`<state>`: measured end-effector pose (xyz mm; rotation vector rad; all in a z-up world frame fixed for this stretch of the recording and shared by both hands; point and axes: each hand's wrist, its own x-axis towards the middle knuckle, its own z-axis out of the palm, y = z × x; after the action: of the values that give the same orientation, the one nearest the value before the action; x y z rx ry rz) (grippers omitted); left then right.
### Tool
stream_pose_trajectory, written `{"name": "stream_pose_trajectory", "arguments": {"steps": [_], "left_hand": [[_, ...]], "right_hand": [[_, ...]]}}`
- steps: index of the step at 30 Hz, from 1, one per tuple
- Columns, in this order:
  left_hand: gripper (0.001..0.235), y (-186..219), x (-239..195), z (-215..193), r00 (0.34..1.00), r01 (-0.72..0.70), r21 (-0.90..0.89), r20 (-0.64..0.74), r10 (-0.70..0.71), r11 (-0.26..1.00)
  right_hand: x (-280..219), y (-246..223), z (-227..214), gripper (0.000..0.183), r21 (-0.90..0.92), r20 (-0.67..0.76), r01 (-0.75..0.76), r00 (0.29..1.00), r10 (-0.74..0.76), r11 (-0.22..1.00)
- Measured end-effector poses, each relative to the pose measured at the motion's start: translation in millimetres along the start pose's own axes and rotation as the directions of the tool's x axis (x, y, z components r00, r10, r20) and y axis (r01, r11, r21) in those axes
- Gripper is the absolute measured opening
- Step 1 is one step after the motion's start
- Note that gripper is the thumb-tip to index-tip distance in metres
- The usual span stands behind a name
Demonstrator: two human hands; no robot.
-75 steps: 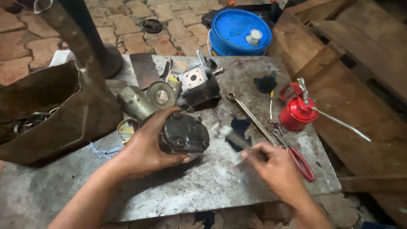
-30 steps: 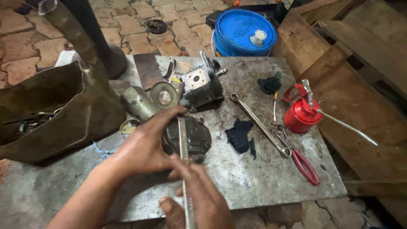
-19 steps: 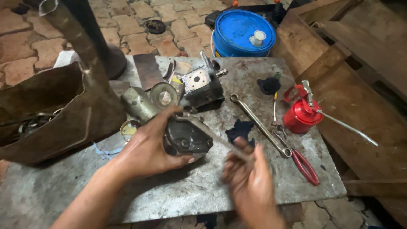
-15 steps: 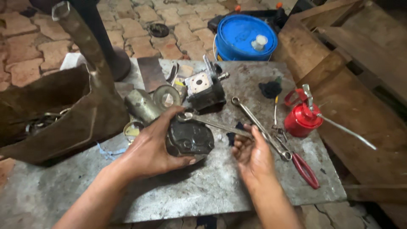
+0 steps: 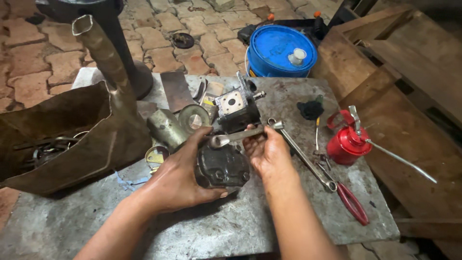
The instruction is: The person manipulates a metal engine component on a workbench, using wrenches and a screwdriver to loosen and tighten bolts and a brush to clean internal surfaces.
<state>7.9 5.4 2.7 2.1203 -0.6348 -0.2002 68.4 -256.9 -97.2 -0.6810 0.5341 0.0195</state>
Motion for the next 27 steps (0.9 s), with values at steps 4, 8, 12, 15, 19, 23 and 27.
{"name": "stream_pose_trajectory", "arguments": {"steps": [4,8,12,15,19,23,27], "left_hand": [[0.121,4.8,1.3,-2.1,1.0,-0.022,0.005,-0.007,0.022,1.0],[0.118,12.6,1.3,-6.5,0.998,0.051,0.007,0.034,-0.051,0.999],[0.112,14.3,-0.4,-5.5,1.0,0.0,-0.001,-0.014,0.0,1.0],[0.114,13.7,-1.7,-4.6,0.999,0.035,-0.005,-0.007,-0.035,0.999],[0.112,12.1,-1.0,-4.4,1.0,0.013,0.01,-0.009,-0.013,1.0],[0.112,8.7,-2.5,-3.7,1.0,0.025,0.014,-0.005,-0.025,1.0],[0.116,5.2,-1.8,-2.6,1.0,0.021,0.028,-0.003,-0.02,0.999]], "right_hand": [[-4.8,-4.7,19.8,0.023,0.046,0.059,0.005,0.998,-0.008,0.999],[-56.9,-32.6,32.5,0.026,-0.177,0.123,0.075,0.991,-0.054,0.981],[-96.7,-46.3,54.3,0.037,-0.305,0.133,0.206,0.976,-0.173,0.93],[-113.9,-46.0,82.9,0.052,-0.306,0.221,0.308,0.943,-0.248,0.901],[-125.9,-42.3,120.4,0.055,-0.503,0.343,0.354,0.919,-0.194,0.789],[-120.7,-35.9,140.9,0.054,-0.626,0.355,0.274,0.934,-0.046,0.73],[-107.4,-25.1,149.6,0.048,-0.724,0.357,0.298,0.933,-0.031,0.623]]}}
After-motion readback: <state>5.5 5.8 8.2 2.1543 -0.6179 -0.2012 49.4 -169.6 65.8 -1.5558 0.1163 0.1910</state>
